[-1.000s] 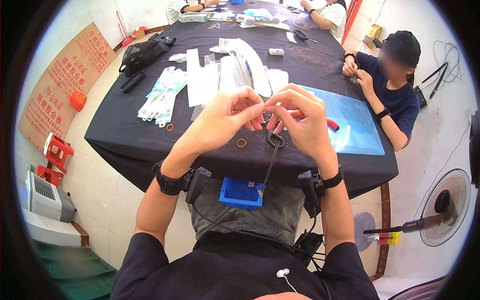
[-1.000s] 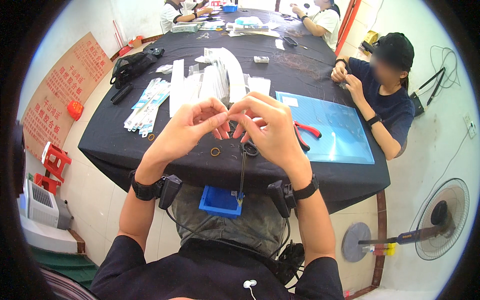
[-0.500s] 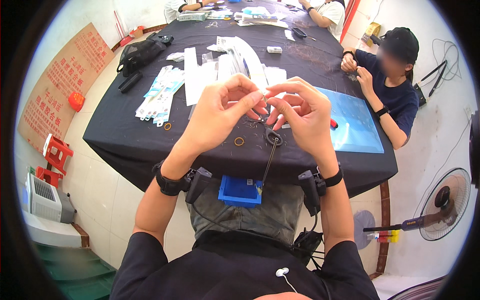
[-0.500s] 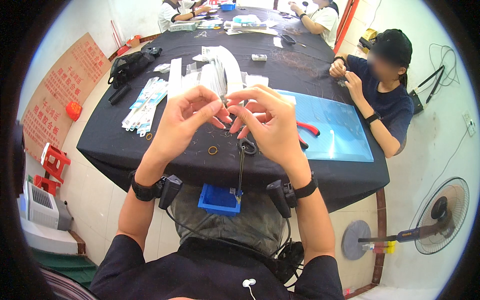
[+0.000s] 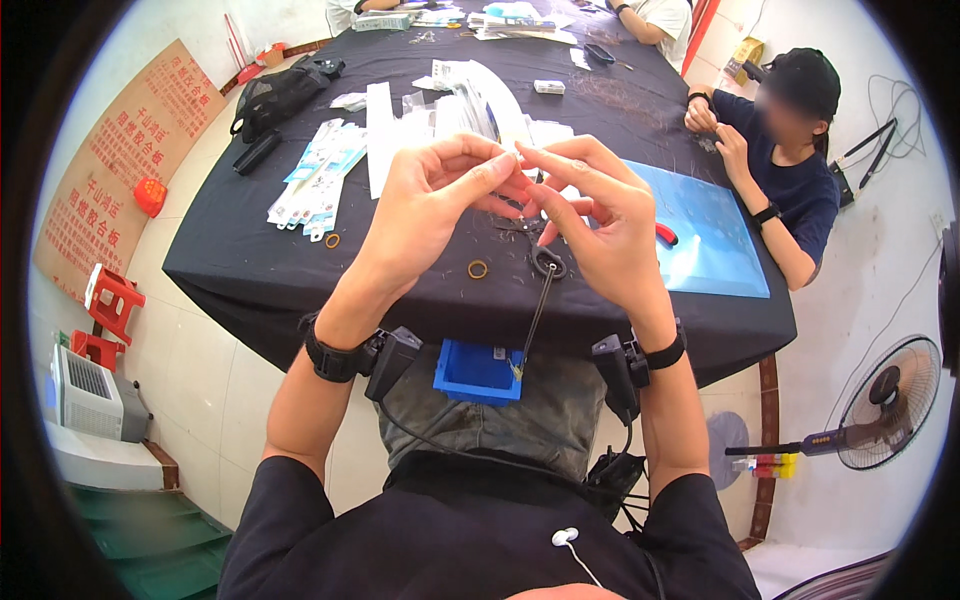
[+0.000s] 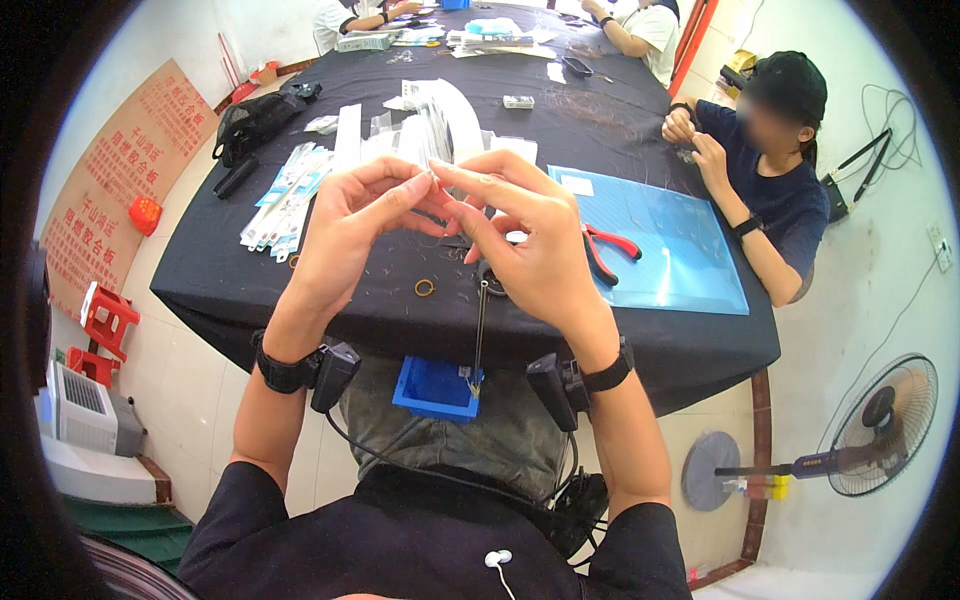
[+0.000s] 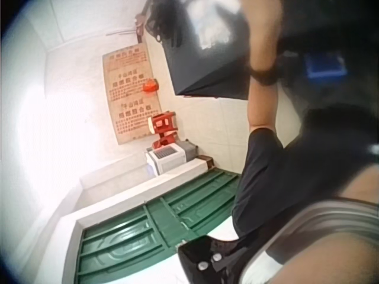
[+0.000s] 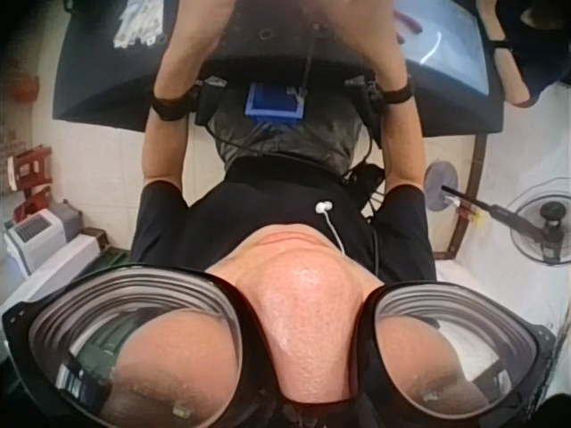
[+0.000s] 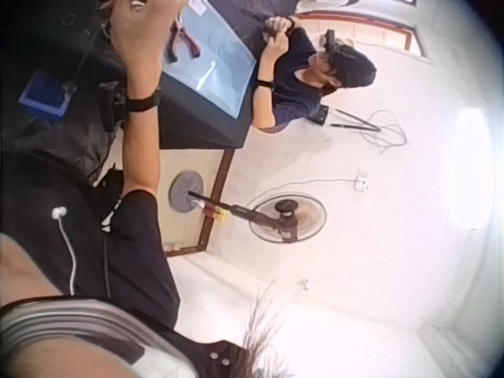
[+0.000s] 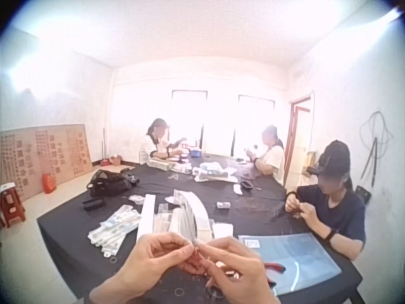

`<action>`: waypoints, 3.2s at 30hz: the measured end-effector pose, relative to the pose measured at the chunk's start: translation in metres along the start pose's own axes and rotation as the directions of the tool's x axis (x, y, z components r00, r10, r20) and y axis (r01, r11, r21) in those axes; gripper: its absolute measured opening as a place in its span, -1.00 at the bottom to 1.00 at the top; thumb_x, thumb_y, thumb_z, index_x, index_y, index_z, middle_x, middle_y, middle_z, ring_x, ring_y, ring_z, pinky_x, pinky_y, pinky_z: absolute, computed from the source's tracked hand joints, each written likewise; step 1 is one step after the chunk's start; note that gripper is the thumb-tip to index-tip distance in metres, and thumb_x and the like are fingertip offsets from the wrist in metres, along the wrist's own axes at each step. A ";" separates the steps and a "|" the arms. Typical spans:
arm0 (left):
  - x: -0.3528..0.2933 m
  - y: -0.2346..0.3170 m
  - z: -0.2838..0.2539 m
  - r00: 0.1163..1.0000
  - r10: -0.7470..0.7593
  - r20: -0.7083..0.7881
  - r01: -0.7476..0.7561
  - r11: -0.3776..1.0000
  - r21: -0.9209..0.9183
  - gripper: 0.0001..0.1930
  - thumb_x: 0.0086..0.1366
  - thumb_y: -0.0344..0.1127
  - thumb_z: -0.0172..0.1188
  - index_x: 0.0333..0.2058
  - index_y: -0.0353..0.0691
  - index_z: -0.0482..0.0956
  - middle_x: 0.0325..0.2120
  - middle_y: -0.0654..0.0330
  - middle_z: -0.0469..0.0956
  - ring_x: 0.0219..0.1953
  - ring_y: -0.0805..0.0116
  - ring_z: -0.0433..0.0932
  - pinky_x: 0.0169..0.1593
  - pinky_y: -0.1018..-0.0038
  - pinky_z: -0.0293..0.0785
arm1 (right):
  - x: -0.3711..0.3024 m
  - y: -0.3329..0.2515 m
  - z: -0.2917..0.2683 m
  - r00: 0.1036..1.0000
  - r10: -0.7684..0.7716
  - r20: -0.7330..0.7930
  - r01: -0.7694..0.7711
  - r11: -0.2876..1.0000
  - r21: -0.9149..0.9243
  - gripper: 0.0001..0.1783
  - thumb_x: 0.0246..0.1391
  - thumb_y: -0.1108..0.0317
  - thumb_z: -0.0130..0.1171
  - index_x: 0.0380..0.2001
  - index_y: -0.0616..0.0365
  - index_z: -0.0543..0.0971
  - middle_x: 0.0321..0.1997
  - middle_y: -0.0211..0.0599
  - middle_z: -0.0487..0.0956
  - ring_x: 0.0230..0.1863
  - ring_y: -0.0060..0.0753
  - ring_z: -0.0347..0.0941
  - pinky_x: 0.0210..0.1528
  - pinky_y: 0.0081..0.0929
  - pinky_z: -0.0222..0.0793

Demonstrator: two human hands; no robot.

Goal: Assembling and packaging fishing tackle components using wire cutters and scissors at a workstation.

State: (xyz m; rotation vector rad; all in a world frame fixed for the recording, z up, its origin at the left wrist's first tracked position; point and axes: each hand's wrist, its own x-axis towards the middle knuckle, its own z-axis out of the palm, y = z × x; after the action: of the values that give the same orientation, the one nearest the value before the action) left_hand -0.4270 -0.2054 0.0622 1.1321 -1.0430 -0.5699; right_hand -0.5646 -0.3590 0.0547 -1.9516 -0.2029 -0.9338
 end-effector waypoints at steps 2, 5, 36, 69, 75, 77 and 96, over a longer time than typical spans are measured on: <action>-0.001 0.000 0.000 1.000 -0.006 -0.016 0.006 1.000 0.013 -0.75 0.53 -0.27 0.19 -0.08 -0.38 0.66 -0.23 0.03 0.75 -0.19 0.31 0.75 -0.04 0.41 0.69 | 0.001 0.000 0.000 1.000 -0.028 0.006 0.028 0.998 -0.055 -0.55 0.23 0.62 0.24 0.16 0.07 0.69 -0.04 -0.29 0.62 -0.23 -0.57 0.60 -0.42 -0.65 0.66; -0.001 -0.001 0.001 1.000 -0.012 -0.026 0.013 1.000 0.013 -0.75 0.52 -0.27 0.20 -0.08 -0.38 0.66 -0.22 0.03 0.74 -0.20 0.33 0.74 -0.06 0.40 0.69 | 0.000 0.003 0.001 0.998 -0.069 -0.003 0.068 0.994 -0.087 -0.54 0.21 0.63 0.26 0.17 0.07 0.69 -0.05 -0.28 0.64 -0.24 -0.57 0.61 -0.44 -0.64 0.66; -0.002 0.003 -0.012 0.993 -0.111 -0.037 0.111 0.775 0.622 -0.80 0.42 -0.27 0.31 -0.19 -0.30 0.73 -0.53 0.38 0.59 -0.52 0.67 0.38 -0.41 0.61 0.27 | 0.003 0.001 -0.032 0.984 0.035 -0.177 -0.041 0.999 -0.033 -0.91 0.43 0.44 0.12 -0.18 0.26 0.53 -0.24 -0.30 0.62 -0.41 -0.58 0.64 -0.53 -0.70 0.43; -0.004 -0.009 0.007 0.995 -0.035 0.096 0.024 0.993 0.113 -0.73 0.46 -0.29 0.30 -0.04 -0.41 0.69 -0.20 0.05 0.74 -0.13 0.33 0.75 -0.13 0.45 0.69 | 0.000 0.010 -0.020 0.999 -0.003 0.042 0.003 1.000 -0.017 -0.90 0.28 0.49 0.29 -0.19 0.26 0.69 -0.19 -0.35 0.66 -0.45 -0.63 0.59 -0.49 -0.73 0.43; -0.004 -0.012 0.009 0.996 0.044 0.083 -0.065 0.961 0.271 -0.77 0.44 -0.35 0.31 -0.05 -0.39 0.70 -0.20 0.06 0.75 -0.14 0.34 0.75 -0.13 0.45 0.70 | -0.002 0.013 -0.026 0.983 0.169 0.072 -0.180 0.966 0.183 -0.84 0.34 0.38 0.28 -0.14 0.26 0.71 -0.24 -0.31 0.74 -0.44 -0.60 0.62 -0.48 -0.70 0.45; -0.004 -0.010 0.011 0.997 0.047 0.069 -0.066 0.952 0.300 -0.79 0.44 -0.36 0.31 -0.06 -0.38 0.71 -0.21 0.07 0.75 -0.15 0.35 0.75 -0.13 0.46 0.70 | -0.003 0.019 -0.028 0.984 0.149 0.098 -0.165 0.970 0.176 -0.81 0.32 0.34 0.33 -0.14 0.24 0.72 -0.28 -0.30 0.74 -0.43 -0.59 0.64 -0.48 -0.68 0.48; -0.009 -0.010 0.018 0.981 0.019 0.195 -0.135 0.788 0.601 -0.89 0.23 -0.46 0.40 -0.29 -0.36 0.77 -0.39 0.18 0.76 -0.32 0.51 0.72 -0.18 0.54 0.64 | 0.000 0.009 -0.057 0.872 0.309 0.379 -0.314 0.948 -0.052 -0.76 0.21 0.27 0.41 -0.12 0.15 0.74 -0.25 -0.39 0.75 -0.30 -0.66 0.66 -0.39 -0.67 0.49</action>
State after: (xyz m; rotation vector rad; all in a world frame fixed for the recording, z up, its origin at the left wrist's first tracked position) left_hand -0.4462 -0.2100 0.0505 1.6175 -1.4887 -0.2632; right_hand -0.5905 -0.4103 0.0640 -2.0646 -0.1085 -0.3335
